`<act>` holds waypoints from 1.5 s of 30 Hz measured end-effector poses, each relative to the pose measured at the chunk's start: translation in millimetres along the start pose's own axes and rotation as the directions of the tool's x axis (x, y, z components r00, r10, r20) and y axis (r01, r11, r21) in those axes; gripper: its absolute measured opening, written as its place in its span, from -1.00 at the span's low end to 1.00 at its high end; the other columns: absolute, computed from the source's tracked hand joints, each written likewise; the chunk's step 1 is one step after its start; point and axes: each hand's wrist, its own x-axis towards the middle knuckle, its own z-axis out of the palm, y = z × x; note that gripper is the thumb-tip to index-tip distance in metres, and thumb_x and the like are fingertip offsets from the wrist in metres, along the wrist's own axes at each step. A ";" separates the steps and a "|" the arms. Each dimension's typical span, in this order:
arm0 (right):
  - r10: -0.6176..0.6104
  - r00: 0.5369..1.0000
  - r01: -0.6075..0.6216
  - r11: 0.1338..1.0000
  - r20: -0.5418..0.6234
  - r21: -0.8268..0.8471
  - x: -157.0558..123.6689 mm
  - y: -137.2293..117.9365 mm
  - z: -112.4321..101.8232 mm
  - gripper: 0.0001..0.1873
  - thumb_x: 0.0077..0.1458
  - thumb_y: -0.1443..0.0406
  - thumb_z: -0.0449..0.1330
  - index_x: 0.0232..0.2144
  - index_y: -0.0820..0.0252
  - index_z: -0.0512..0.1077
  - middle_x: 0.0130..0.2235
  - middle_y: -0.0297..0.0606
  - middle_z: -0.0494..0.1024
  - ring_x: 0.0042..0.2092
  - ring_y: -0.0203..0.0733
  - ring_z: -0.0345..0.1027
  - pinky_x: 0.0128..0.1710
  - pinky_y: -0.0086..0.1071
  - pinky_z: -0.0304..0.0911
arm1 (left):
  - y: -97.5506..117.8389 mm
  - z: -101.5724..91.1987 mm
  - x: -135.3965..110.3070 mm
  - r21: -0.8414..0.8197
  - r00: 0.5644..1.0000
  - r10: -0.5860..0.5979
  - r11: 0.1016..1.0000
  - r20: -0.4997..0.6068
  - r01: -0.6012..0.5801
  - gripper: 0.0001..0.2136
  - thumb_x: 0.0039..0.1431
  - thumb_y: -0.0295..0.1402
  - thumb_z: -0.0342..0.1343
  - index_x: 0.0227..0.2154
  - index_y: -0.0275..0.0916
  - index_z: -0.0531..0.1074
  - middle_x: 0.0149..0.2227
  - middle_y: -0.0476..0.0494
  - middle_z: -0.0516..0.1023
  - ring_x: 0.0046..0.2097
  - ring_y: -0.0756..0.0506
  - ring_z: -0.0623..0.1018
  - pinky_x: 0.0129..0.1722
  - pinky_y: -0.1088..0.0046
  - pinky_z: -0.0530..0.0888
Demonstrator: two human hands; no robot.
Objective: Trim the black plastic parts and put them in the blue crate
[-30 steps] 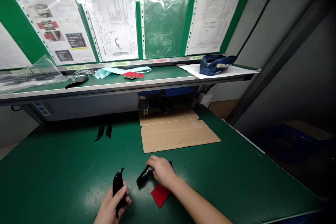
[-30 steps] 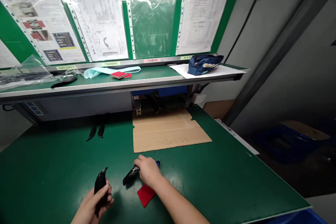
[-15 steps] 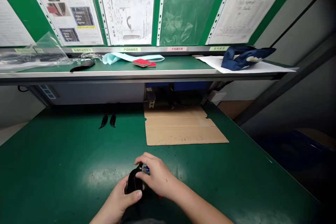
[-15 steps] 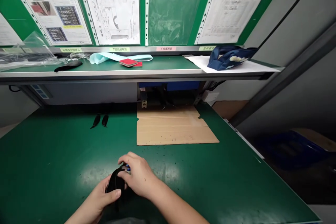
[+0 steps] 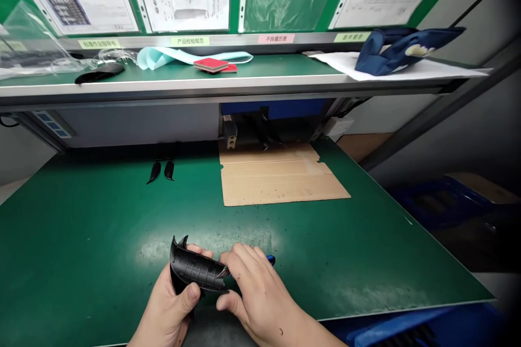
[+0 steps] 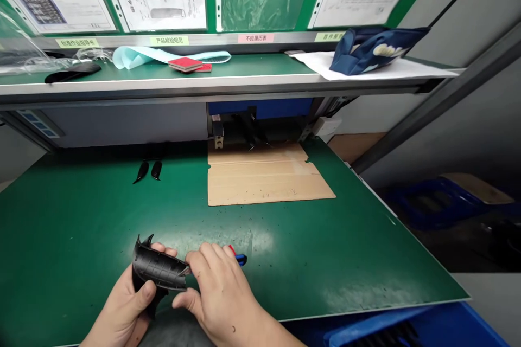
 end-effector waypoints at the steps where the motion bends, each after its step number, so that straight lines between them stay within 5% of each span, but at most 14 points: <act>1: -0.003 1.000 0.002 0.999 -0.025 -0.041 0.2 0.0 1.4 -0.31 0.13 -0.23 -0.27 -0.17 0.14 0.33 -0.27 -0.21 0.38 -0.27 -0.07 0.19 -0.26 -0.21 0.09 | -0.5 1.0 -1.6 0.017 1.000 0.016 1.000 -0.009 -0.016 -0.48 -0.26 -0.17 0.43 -0.16 -0.17 0.50 -0.11 -0.22 0.58 0.03 -0.31 0.49 0.03 0.23 0.40; 10: -0.001 1.000 -0.005 0.972 -0.026 -0.234 -2.8 3.2 3.6 -0.33 0.18 -0.19 -0.36 -0.42 0.16 0.27 -0.38 -0.28 0.33 -0.35 -0.15 0.09 -0.33 -0.28 -0.09 | -6.1 -1.4 -9.5 0.067 0.996 0.070 0.996 -0.049 -0.067 -0.49 -0.28 -0.18 0.44 -0.18 -0.20 0.50 -0.16 -0.20 0.62 -0.07 -0.23 0.56 -0.09 0.35 0.49; 17: -0.027 0.999 0.037 0.967 0.040 -0.251 -3.4 6.8 5.5 -0.39 0.20 -0.17 -0.24 -0.44 0.16 0.29 -0.42 -0.31 0.35 -0.37 -0.18 0.11 -0.33 -0.31 -0.08 | -16.3 -23.8 -6.7 0.161 0.990 0.080 0.982 0.120 -0.099 -0.55 -0.13 -0.23 0.38 -0.13 -0.14 0.44 -0.09 -0.19 0.60 -0.01 -0.22 0.54 -0.05 0.38 0.48; 31: -0.051 0.997 0.064 0.963 0.057 -0.263 -14.3 16.3 15.7 -0.46 0.22 -0.12 -0.12 -0.50 0.14 0.31 -0.51 -0.34 0.43 -0.47 -0.23 0.19 -0.42 -0.36 -0.07 | -21.9 -23.8 -10.2 0.222 0.980 0.117 0.963 0.158 -0.151 -0.60 -0.07 -0.29 0.35 -0.13 -0.17 0.44 -0.11 -0.21 0.60 -0.02 -0.22 0.55 -0.03 0.38 0.47; 40: -0.072 0.985 0.083 0.994 0.154 -0.069 -17.2 20.0 4.8 -0.50 0.25 -0.05 -0.06 -0.57 0.14 0.23 -0.57 -0.42 0.38 -0.51 -0.29 0.19 -0.47 -0.38 -0.06 | -24.3 -24.5 -10.9 0.225 0.979 0.130 0.961 0.154 -0.163 -0.61 -0.11 -0.31 0.37 -0.16 -0.17 0.47 -0.14 -0.19 0.61 -0.03 -0.22 0.55 -0.04 0.36 0.49; 45: -0.038 0.996 0.021 0.982 0.085 0.188 -21.6 19.4 5.2 -0.37 0.14 -0.25 -0.20 -0.48 0.14 0.22 -0.50 -0.40 0.32 -0.46 -0.29 0.17 -0.45 -0.42 0.02 | -24.3 -15.2 -15.0 0.123 0.987 0.103 0.985 0.125 -0.119 -0.59 -0.18 -0.30 0.41 -0.19 -0.16 0.48 -0.16 -0.19 0.62 -0.06 -0.24 0.57 -0.06 0.29 0.50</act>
